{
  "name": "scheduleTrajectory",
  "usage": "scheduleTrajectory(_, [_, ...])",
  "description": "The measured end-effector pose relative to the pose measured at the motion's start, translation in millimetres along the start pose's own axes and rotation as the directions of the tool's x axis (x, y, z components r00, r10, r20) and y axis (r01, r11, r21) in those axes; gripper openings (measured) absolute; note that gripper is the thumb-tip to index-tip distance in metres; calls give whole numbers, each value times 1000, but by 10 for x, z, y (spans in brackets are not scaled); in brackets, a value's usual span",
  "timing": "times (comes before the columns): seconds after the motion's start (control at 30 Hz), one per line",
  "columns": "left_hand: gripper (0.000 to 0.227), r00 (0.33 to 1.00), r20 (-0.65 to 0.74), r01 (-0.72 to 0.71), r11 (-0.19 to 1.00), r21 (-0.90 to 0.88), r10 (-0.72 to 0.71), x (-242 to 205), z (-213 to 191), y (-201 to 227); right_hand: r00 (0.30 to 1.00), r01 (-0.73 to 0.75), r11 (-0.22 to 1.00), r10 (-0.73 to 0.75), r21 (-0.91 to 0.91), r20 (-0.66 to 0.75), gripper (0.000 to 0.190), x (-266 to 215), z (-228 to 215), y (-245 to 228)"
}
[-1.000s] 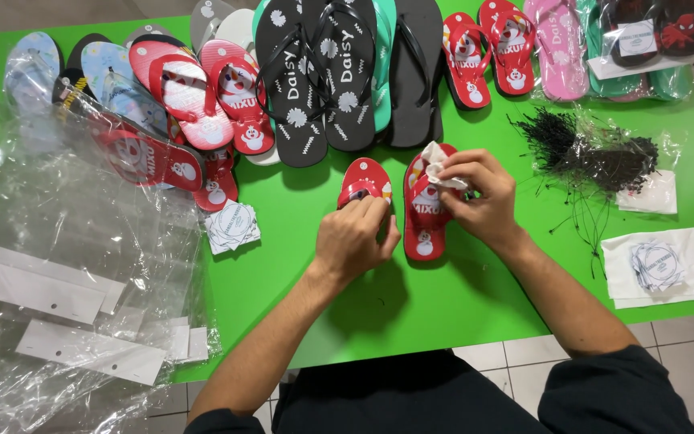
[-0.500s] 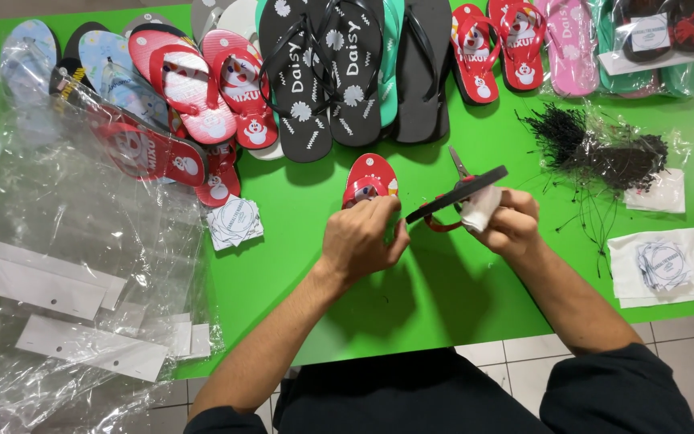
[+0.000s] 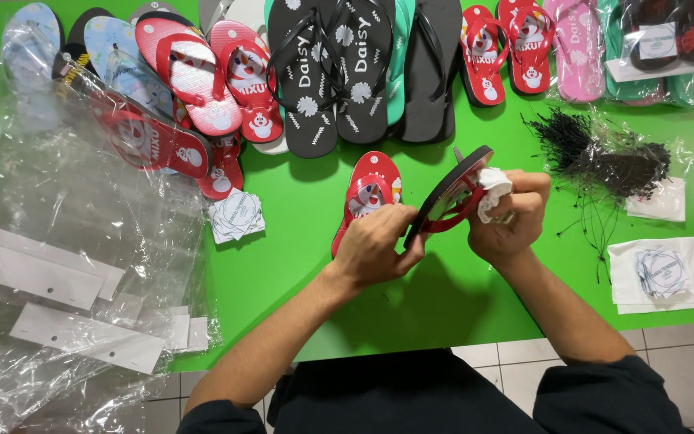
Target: The person uses scissors to trim a small piece of material from a red flip-flop, then wipes the flip-flop with a white cloth. The person handles the flip-flop and scissors, then sets the flip-flop down on the table.
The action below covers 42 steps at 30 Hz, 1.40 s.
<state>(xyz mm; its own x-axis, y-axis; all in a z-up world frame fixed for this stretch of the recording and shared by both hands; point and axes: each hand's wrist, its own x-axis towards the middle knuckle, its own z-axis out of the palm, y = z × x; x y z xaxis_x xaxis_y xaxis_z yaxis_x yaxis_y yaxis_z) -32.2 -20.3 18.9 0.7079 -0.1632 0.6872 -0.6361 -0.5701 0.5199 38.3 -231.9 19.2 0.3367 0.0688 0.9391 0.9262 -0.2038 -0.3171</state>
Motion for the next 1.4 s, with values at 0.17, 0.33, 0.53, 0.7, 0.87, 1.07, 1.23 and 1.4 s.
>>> scheduleTrajectory(0.17, [22,964,152,266,802,-535,-219,-143,100,-109,960,-265,964,261,26,103,40,-44,35,-130])
scheduleTrajectory(0.33, [23,869,355,483,433,-761,-345,-46,24,-76,844,-536,808,505,243,181,33,83,123,-293])
scheduleTrajectory(0.53, [39,805,426,411,-130,-903,-414,-7,18,59,989,-48,960,84,-276,122,37,31,64,-199])
scheduleTrajectory(0.7, [65,814,427,503,111,-857,-393,-19,31,-38,971,74,943,6,-323,241,15,201,216,-396])
scheduleTrajectory(0.87, [64,874,298,438,356,-826,-384,-65,49,-89,923,171,883,11,-436,384,12,277,240,-513])
scheduleTrajectory(1.07, [60,895,234,395,429,-813,-379,-59,18,2,873,187,890,45,-417,486,18,299,289,-655])
scheduleTrajectory(1.23, [60,898,204,383,464,-799,-389,-41,22,37,843,214,871,63,-442,534,23,174,271,-685])
scheduleTrajectory(1.4, [55,885,181,388,463,-797,-430,-61,39,-2,855,133,912,92,-387,511,28,11,265,-514])
